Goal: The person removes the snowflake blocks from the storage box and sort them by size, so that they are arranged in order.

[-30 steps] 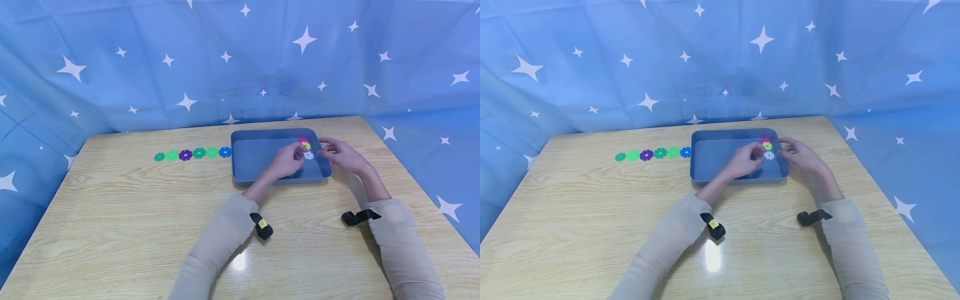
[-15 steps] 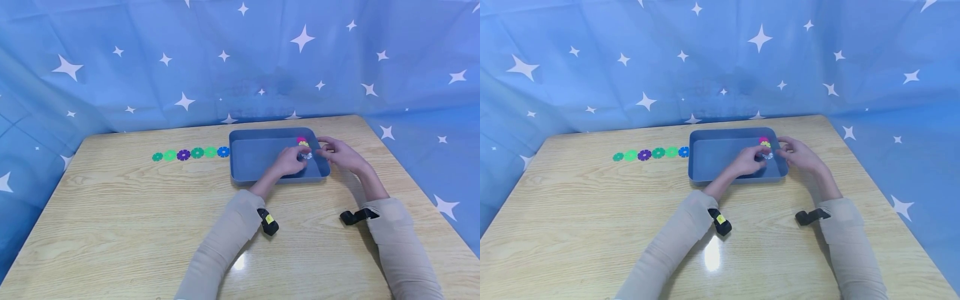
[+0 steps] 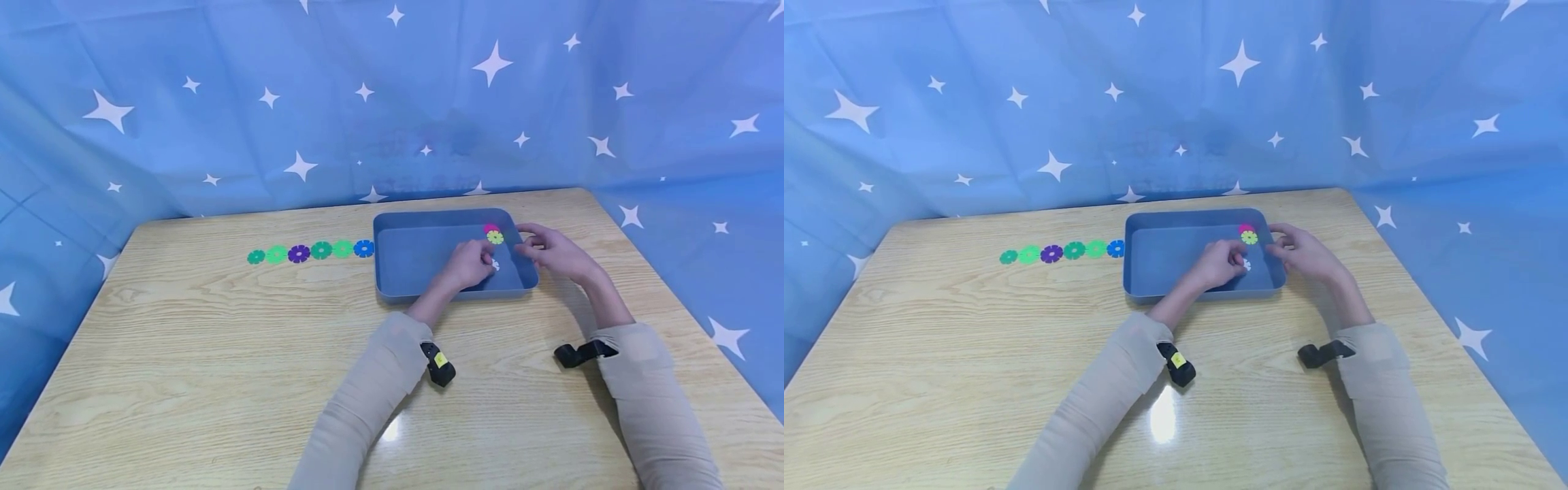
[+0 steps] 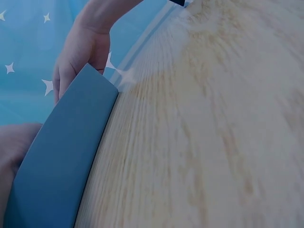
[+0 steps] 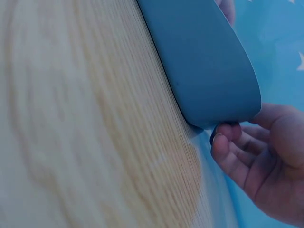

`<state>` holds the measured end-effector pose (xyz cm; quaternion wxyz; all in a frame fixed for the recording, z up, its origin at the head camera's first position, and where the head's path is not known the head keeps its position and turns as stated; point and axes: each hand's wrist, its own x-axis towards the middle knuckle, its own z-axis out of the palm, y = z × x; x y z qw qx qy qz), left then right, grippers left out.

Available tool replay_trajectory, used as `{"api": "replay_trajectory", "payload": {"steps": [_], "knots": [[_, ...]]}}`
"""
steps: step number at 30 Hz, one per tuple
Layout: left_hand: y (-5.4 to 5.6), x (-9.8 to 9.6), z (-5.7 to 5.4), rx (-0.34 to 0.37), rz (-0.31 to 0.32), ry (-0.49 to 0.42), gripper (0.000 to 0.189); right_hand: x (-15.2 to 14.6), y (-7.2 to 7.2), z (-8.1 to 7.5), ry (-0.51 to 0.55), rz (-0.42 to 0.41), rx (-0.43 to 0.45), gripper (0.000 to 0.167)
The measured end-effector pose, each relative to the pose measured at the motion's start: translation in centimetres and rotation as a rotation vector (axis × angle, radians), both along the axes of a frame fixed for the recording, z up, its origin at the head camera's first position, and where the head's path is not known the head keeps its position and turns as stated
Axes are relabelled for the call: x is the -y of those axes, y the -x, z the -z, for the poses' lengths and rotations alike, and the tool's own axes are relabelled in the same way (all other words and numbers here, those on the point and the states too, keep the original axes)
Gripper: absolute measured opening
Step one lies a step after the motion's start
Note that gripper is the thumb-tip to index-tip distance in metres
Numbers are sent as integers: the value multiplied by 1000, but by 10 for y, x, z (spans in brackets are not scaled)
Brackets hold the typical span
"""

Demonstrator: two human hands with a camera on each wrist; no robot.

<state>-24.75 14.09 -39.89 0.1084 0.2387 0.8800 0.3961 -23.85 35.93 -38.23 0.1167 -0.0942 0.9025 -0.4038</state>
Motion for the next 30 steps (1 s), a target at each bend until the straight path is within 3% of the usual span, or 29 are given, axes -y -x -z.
{"api": "replay_trajectory", "payload": {"steps": [8,14,24,30], "knots": [[-2,1,1,-76,-58,112,18,1,-1,-2,-12,-11,-4,59],[-4,0,0,-53,-83,111,23,1,-2,-1,-12,-20,-10,59],[-4,16,-6,9,-74,-109,5,-1,-1,0,-13,-31,-6,60],[-5,34,-12,60,-83,-232,5,0,-1,0,-5,-24,-6,60]]}}
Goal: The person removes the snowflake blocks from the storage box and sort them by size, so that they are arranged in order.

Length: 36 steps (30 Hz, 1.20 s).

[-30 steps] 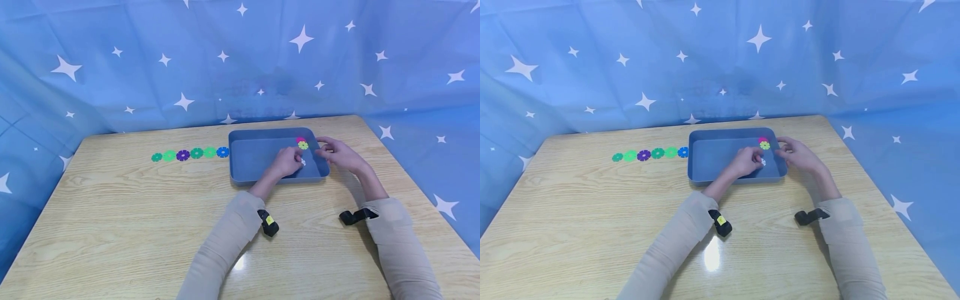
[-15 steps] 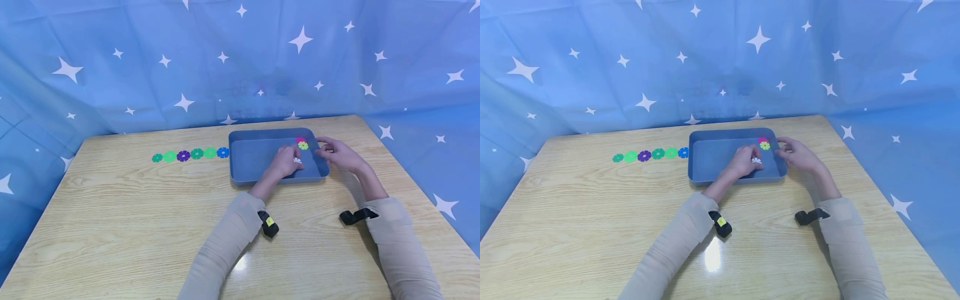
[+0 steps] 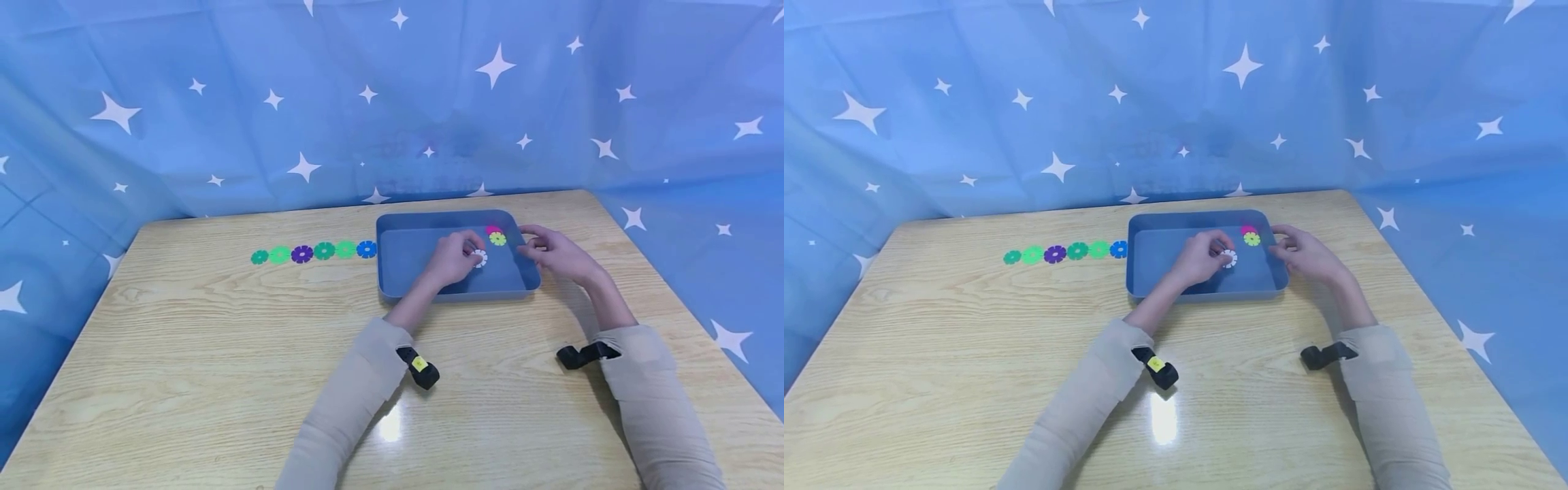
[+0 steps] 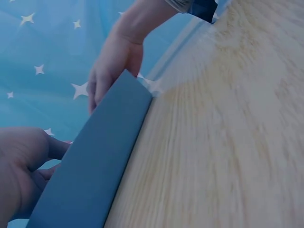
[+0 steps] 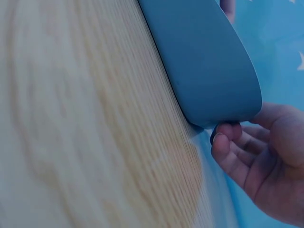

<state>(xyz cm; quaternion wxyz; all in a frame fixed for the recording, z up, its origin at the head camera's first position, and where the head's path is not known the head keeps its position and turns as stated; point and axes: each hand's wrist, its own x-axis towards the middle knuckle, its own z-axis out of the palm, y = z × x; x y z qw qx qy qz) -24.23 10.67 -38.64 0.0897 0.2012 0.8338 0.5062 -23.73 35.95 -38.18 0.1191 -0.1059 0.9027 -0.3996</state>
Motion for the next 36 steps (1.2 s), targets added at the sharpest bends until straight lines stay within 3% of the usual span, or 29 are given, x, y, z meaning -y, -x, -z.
{"api": "replay_trajectory", "payload": {"steps": [7,19,23,30,36], "knots": [[-3,25,-6,21,2,-101,7,1,-1,0,-4,-9,-11,60],[3,70,-9,-8,14,-142,14,-1,-2,-2,-9,-8,-2,61],[5,87,-10,-22,-31,-163,14,-1,-3,-2,-5,-7,2,62],[7,119,-11,-18,-141,-279,13,0,-2,-2,1,-4,1,60],[6,148,-14,-30,-190,-307,13,2,-3,-1,13,-9,-4,60]]}}
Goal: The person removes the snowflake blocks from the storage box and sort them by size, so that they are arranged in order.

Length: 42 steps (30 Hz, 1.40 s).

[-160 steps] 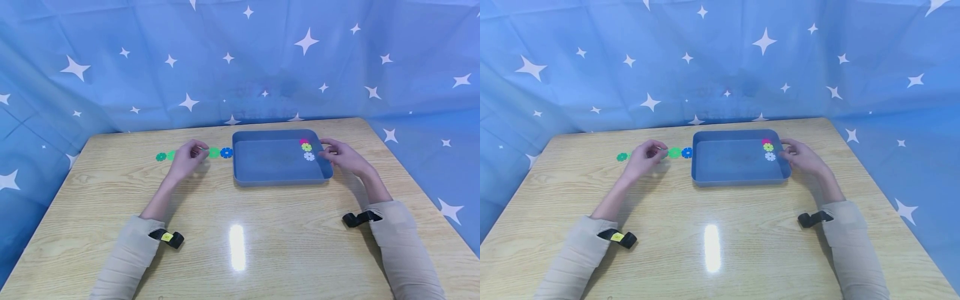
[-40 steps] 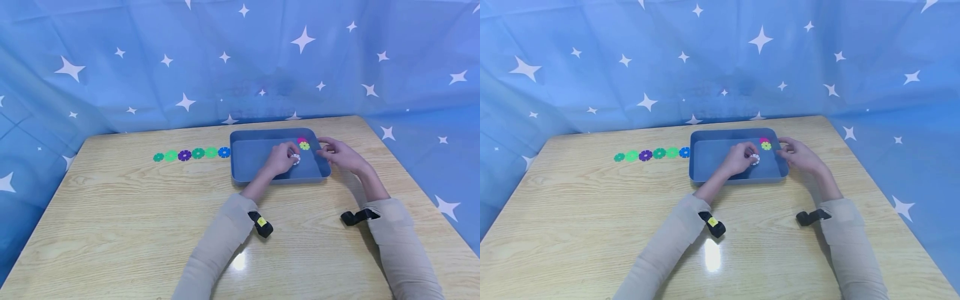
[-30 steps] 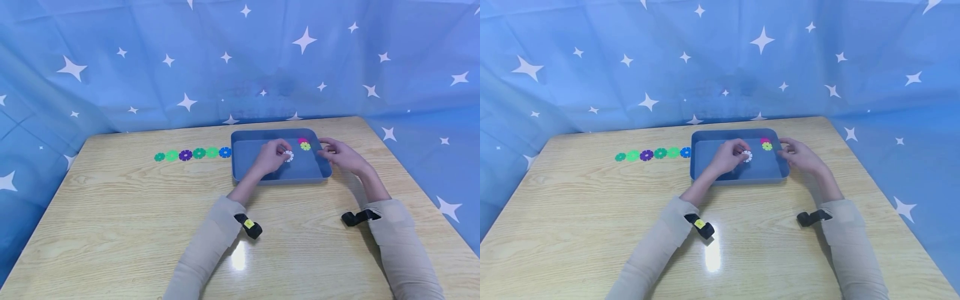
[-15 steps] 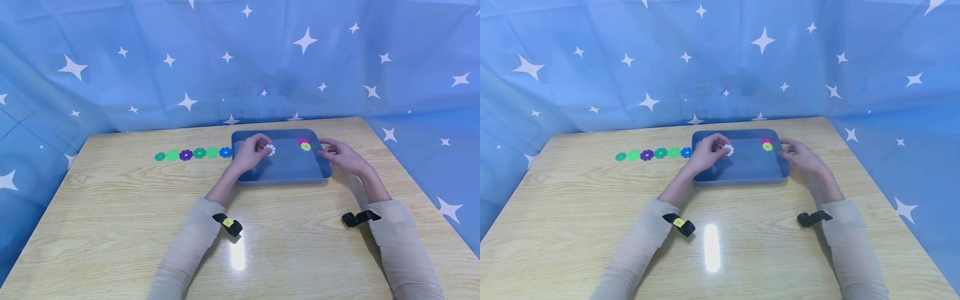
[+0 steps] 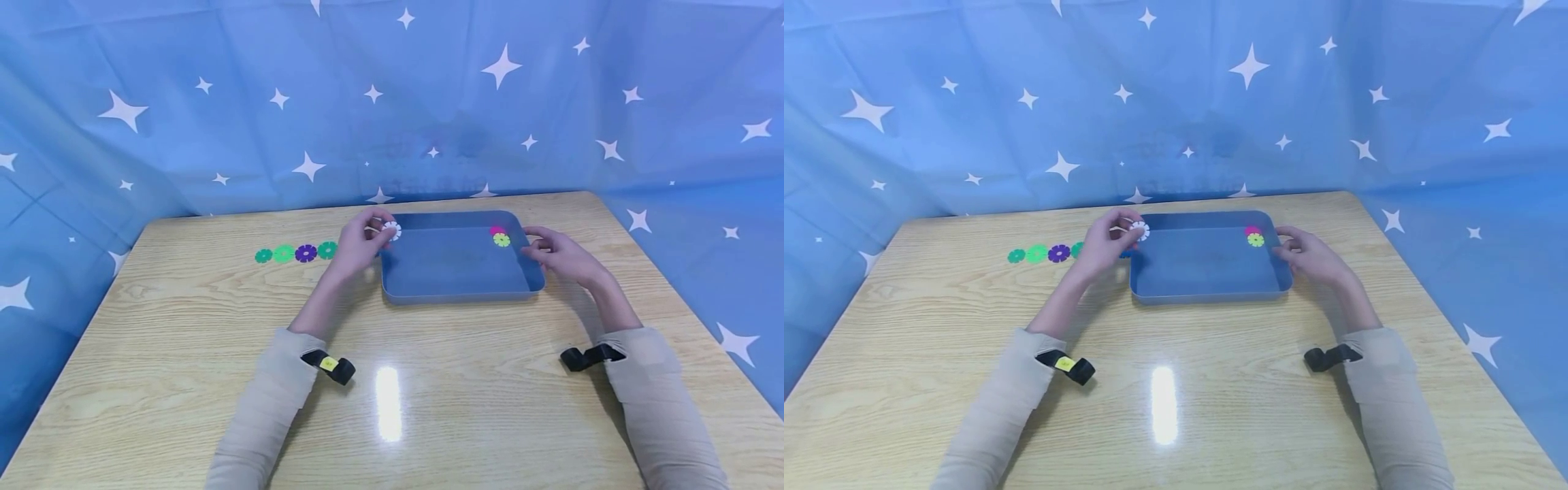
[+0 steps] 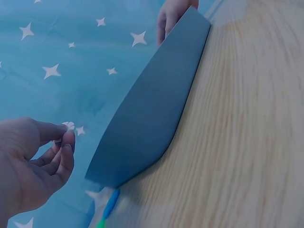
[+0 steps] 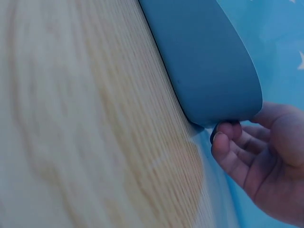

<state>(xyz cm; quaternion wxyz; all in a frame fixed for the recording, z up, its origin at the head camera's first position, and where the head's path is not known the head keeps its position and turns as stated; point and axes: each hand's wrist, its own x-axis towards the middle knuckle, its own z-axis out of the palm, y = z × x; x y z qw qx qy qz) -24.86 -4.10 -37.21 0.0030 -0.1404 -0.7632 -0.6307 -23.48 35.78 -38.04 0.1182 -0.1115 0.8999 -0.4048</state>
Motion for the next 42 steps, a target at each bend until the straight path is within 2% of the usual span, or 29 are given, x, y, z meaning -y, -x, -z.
{"api": "replay_trajectory", "payload": {"steps": [10,15,20,24,32,37,42], "knots": [[-1,46,4,-20,-37,29,19,-2,2,2,-8,-8,-10,61],[-3,71,6,-15,-89,56,23,-2,1,2,-9,-5,-10,61],[-3,101,9,22,-154,87,26,-3,1,1,-14,-2,-5,62],[-3,128,12,43,-211,146,27,-3,1,1,-17,-1,-5,62],[-12,178,19,130,-310,195,25,-4,1,2,-24,-2,-2,62],[-15,204,19,179,-398,247,29,-4,1,2,-27,-1,-6,62],[-18,220,18,217,-470,330,32,-4,1,1,-26,-5,-4,63]]}}
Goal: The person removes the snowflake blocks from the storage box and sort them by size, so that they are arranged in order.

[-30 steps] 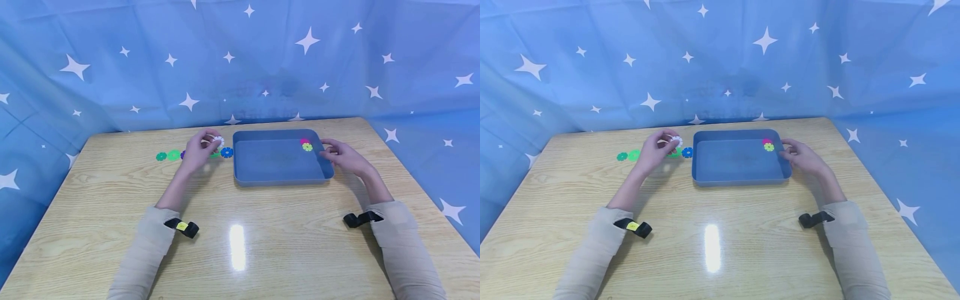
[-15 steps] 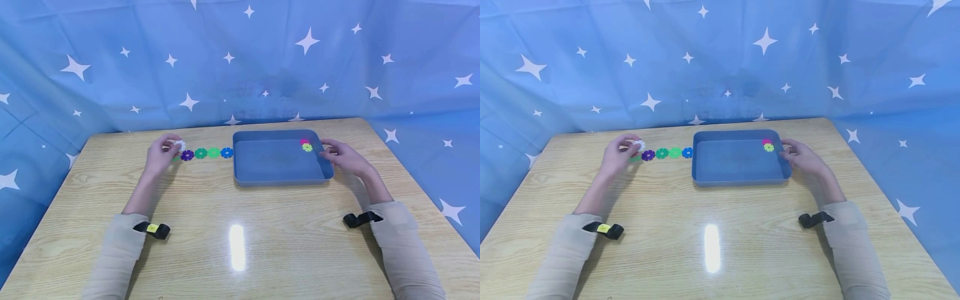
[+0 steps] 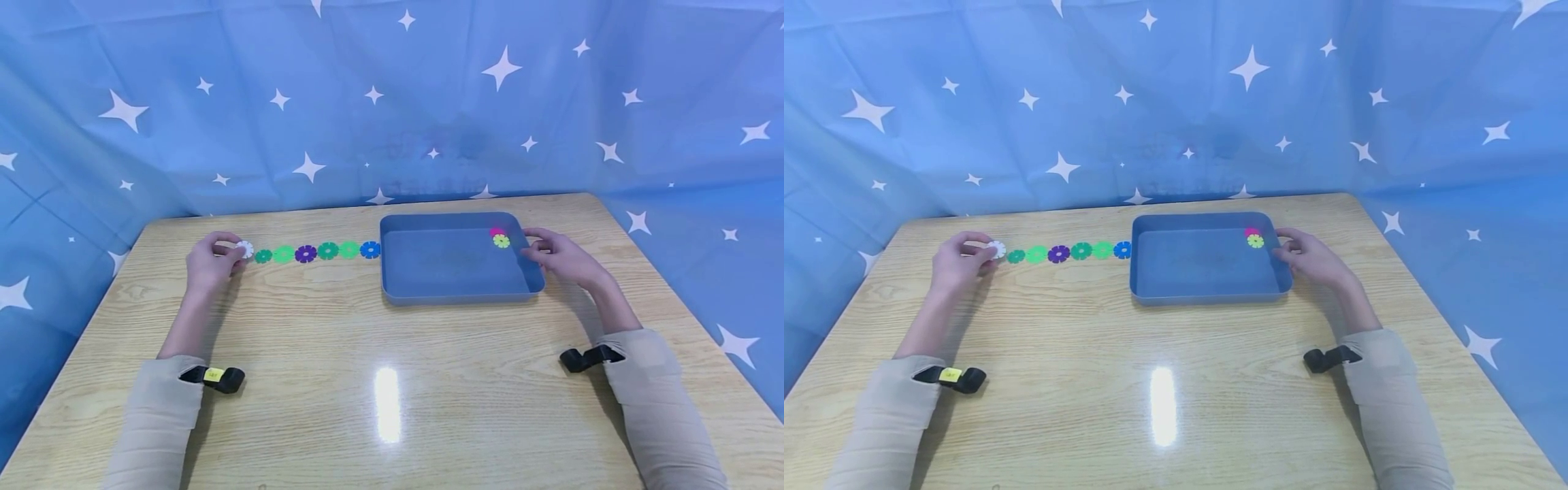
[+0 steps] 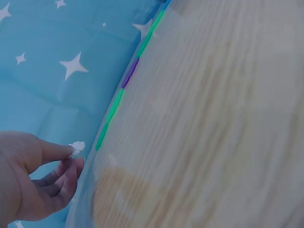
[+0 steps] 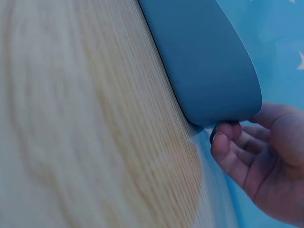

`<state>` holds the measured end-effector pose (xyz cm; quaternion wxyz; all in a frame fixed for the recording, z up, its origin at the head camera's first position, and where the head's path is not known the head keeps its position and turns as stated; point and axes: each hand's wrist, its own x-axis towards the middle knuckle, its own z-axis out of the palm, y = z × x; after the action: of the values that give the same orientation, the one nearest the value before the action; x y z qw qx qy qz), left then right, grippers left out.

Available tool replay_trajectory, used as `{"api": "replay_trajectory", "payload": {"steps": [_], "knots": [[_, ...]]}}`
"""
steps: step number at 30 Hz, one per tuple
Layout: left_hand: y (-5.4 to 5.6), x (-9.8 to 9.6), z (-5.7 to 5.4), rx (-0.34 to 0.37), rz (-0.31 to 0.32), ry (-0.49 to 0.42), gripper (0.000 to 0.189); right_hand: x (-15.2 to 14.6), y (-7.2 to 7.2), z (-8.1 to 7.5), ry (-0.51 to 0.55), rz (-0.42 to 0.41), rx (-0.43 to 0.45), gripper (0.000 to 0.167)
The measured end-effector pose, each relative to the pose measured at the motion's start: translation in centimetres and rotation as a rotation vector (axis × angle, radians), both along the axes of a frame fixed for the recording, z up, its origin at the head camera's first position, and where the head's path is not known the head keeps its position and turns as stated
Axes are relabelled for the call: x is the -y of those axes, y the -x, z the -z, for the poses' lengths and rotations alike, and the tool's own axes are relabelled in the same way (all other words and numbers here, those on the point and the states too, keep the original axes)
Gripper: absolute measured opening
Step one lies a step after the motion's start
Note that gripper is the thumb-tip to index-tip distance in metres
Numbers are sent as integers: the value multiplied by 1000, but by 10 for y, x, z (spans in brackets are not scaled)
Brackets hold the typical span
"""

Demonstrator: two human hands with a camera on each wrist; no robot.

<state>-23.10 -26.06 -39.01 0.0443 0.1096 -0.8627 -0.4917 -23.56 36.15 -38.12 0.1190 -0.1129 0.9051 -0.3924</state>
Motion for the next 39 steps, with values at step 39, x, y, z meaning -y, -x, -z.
{"api": "replay_trajectory", "payload": {"steps": [39], "knots": [[2,5,6,74,-74,150,41,-2,5,4,-19,9,11,59]]}}
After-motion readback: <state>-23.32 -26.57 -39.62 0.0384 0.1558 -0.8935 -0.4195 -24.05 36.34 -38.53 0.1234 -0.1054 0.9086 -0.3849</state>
